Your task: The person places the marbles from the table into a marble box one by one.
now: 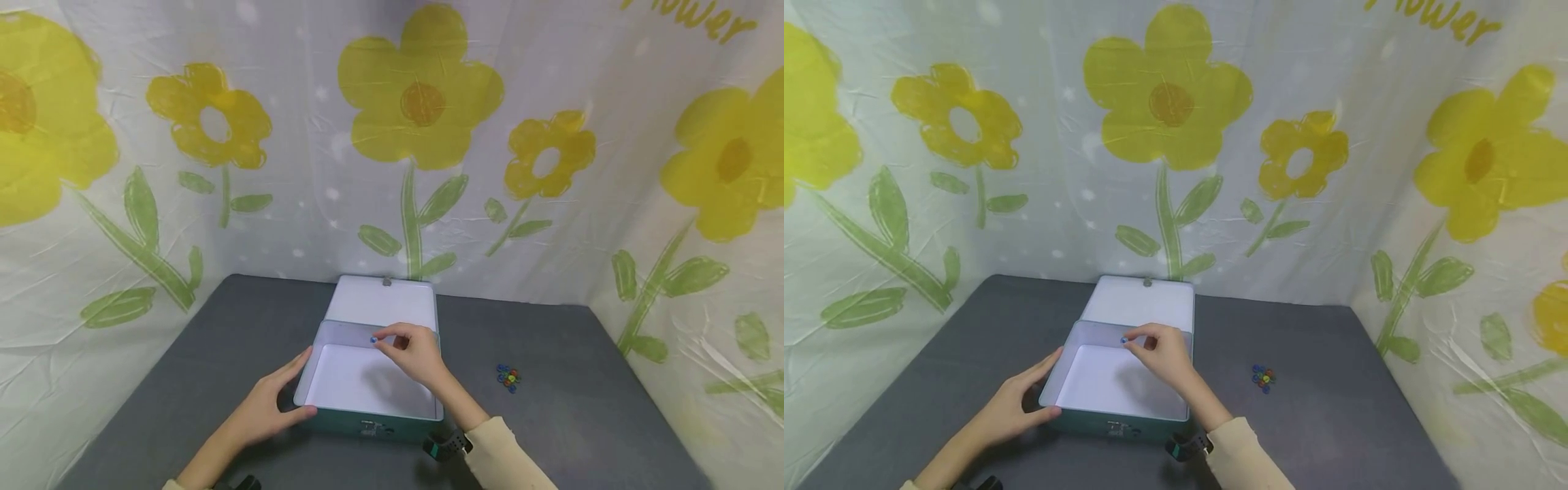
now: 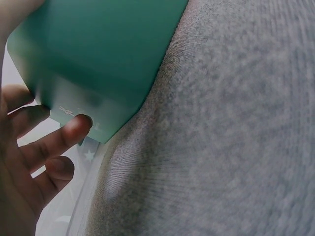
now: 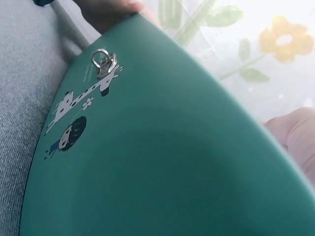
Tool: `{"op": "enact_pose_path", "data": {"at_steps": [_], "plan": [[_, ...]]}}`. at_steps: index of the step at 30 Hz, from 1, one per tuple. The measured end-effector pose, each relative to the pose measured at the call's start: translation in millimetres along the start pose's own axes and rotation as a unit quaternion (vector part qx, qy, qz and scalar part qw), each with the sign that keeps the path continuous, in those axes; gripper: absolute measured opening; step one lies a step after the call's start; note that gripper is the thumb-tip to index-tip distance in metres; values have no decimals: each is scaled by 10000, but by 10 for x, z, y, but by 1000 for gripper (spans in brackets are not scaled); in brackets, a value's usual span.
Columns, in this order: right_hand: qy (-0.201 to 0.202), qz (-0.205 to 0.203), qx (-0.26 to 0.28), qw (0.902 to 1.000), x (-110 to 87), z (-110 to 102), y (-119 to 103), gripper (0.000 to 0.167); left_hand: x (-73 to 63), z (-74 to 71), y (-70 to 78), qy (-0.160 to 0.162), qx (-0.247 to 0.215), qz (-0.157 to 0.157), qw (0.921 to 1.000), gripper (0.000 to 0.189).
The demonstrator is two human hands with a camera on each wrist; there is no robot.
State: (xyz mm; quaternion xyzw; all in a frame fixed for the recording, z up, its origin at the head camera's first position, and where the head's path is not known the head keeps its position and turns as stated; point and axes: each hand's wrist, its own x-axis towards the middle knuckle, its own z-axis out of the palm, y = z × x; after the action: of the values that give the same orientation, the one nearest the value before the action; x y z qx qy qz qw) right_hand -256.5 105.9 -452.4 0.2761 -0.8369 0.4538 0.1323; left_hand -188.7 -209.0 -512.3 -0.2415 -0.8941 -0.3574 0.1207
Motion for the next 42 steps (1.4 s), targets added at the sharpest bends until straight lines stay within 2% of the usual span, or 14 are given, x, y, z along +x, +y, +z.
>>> {"op": "enact_pose_path", "data": {"at_steps": [4,8,13,19,28,42], "plan": [[-160,-14,-93,9998,16,16,13,10,0,-4,-9,42,-27,46,10000,99],[-251,138,-258,9993,13,24,5,10,-13,2,-7,70,16,61,10000,100],[-49,231,-305,9993,-11,1,-24,12,-21,23,3,44,20,60,10000,99],[94,87,-323,9994,-37,-86,-38,12,4,32,-5,46,-5,36,10000,100],[301,-253,-398,9984,-177,-237,10,13,6,28,-13,49,11,79,10000,100],[753,-228,-512,9956,-322,-478,133,12,10,13,-19,13,-109,23,9999,98]]}}
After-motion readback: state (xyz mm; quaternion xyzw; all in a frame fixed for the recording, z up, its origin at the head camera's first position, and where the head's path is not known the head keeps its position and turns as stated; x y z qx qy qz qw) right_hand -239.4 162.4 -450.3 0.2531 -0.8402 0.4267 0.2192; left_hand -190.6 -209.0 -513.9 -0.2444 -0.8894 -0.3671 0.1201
